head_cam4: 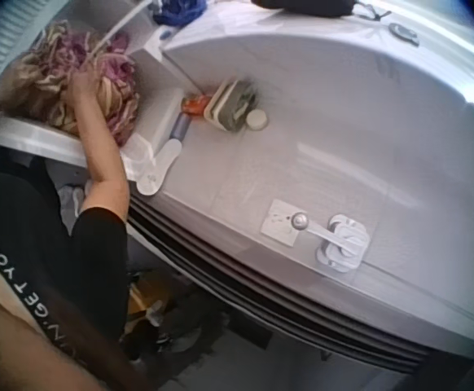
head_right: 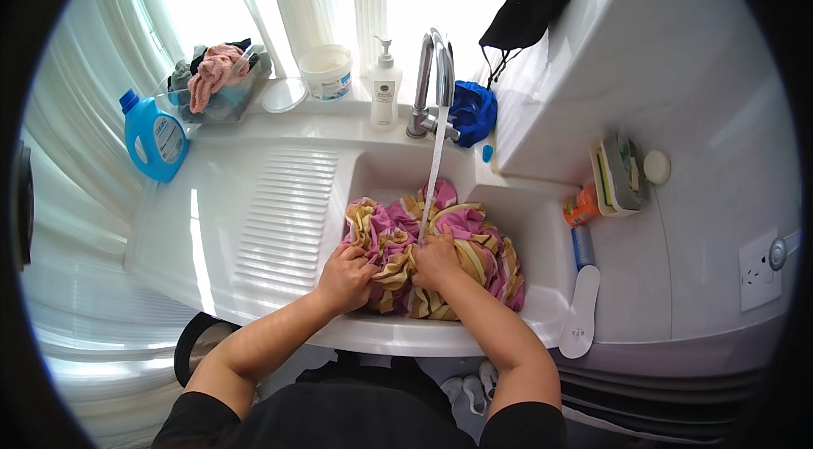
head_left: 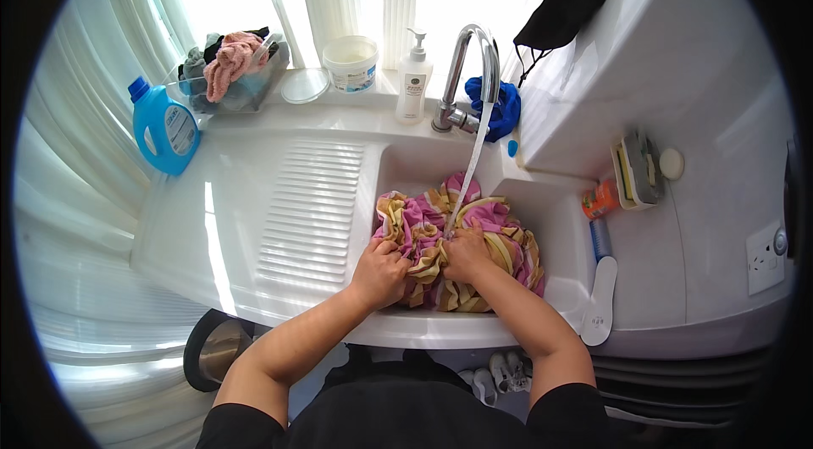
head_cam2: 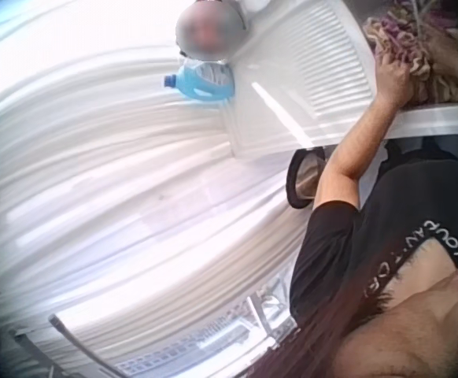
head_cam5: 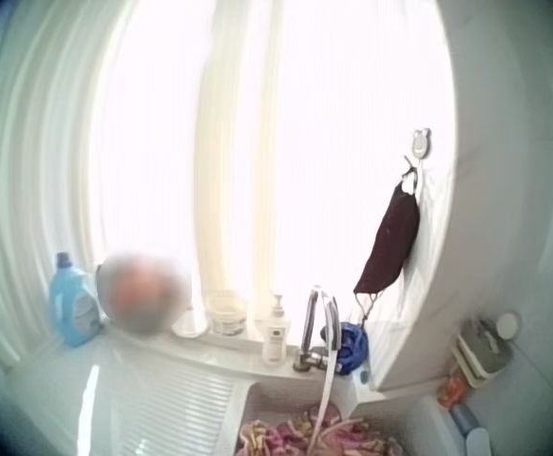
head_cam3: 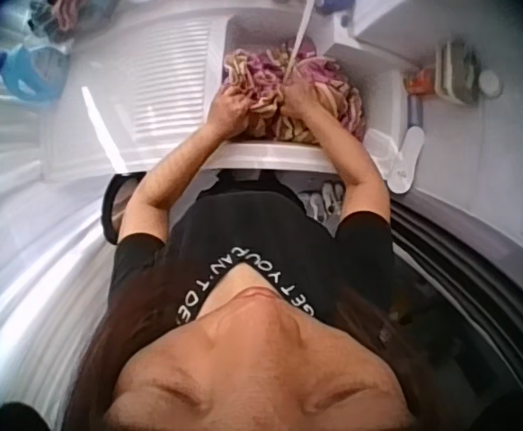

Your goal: The person washes a pink and yellow striped cloth in a sink by hand, using water and liquid detergent, then rinses it under the faucet.

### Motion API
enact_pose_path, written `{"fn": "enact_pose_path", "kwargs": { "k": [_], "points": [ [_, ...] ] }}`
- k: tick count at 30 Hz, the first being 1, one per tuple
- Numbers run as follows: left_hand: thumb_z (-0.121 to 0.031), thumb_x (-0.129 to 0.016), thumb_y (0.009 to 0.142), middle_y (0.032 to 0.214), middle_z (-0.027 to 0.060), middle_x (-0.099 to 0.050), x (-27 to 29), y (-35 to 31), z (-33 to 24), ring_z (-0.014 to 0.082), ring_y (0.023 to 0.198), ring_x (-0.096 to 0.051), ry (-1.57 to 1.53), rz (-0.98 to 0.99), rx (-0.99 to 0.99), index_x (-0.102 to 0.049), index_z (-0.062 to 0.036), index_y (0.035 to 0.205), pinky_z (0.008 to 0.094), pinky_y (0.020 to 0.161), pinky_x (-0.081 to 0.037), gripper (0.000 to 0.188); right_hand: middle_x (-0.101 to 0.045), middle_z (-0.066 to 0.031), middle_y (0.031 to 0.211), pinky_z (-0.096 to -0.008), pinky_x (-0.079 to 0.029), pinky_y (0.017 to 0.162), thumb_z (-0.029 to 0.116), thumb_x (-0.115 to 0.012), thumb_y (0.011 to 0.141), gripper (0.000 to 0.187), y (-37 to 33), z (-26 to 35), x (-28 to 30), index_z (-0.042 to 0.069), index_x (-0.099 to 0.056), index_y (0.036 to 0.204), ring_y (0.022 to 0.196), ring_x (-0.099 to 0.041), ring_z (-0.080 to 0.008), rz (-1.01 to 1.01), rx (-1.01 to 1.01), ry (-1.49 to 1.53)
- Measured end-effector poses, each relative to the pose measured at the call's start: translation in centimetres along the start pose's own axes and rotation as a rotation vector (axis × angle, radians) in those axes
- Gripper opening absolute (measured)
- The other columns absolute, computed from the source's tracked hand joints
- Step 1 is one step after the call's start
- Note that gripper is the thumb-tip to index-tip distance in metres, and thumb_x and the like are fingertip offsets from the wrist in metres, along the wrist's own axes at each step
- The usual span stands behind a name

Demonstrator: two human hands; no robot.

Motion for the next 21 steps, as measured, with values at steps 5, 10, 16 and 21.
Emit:
{"fn": "enact_pose_path", "kwargs": {
  "k": [5,10,16,21],
  "points": [
    [-0.012,-0.078,0.064,0.085,0.0097,-0.066,2.4,0.6,0.7,0.0266,0.083,-0.062,-0.537,-0.158,0.218,-0.070,-0.0045,0.085,0.0353,0.075,-0.050,0.024,-0.067,-0.0123,0.079,-0.0547,-0.033,0.099,0.029,-0.067,0.057,0.033,-6.8,-4.2,7.1,0.008,-0.068,0.082,0.094,-0.061,-0.0289,-0.214,-0.014,0.310],
    [-0.019,-0.080,0.070,0.088,0.0127,-0.065,4.0,3.2,1.7,0.0314,0.084,-0.061,-0.899,-0.310,0.306,-0.067,-0.0031,0.096,0.0378,0.078,-0.049,0.032,-0.060,-0.0102,0.072,-0.0426,-0.040,0.095,0.023,-0.074,0.053,0.034,-13.6,-7.5,22.1,0.007,-0.068,0.082,0.073,-0.057,-0.0298,-0.567,-0.046,0.278],
    [-0.044,-0.069,0.077,0.104,0.0225,-0.063,-2.3,3.1,2.8,0.0403,0.097,-0.060,-0.384,0.318,0.438,-0.059,-0.0027,0.114,0.0458,0.087,-0.048,0.057,-0.061,-0.0139,0.099,-0.0423,-0.041,0.094,0.027,-0.076,0.056,0.050,-12.3,-7.1,21.2,0.004,-0.065,0.099,0.089,-0.057,-0.0327,-0.864,-0.265,0.450],
    [-0.039,-0.063,0.084,0.114,0.0241,-0.059,-5.6,3.0,4.6,0.0381,0.105,-0.058,-0.411,0.299,0.407,-0.053,-0.0001,0.122,0.0424,0.093,-0.046,0.055,-0.041,-0.0241,0.140,-0.0447,-0.027,0.110,0.054,-0.072,0.069,0.079,-5.5,-4.9,10.1,0.011,-0.052,0.132,0.132,-0.036,-0.0383,0.057,-0.079,0.320]
  ]
}}
Point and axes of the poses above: each hand's wrist, its own y-axis towards the middle knuckle, its own x-axis out of the back of the hand, z = x × y, the point moved 4 cm from there along y, towards the middle knuckle
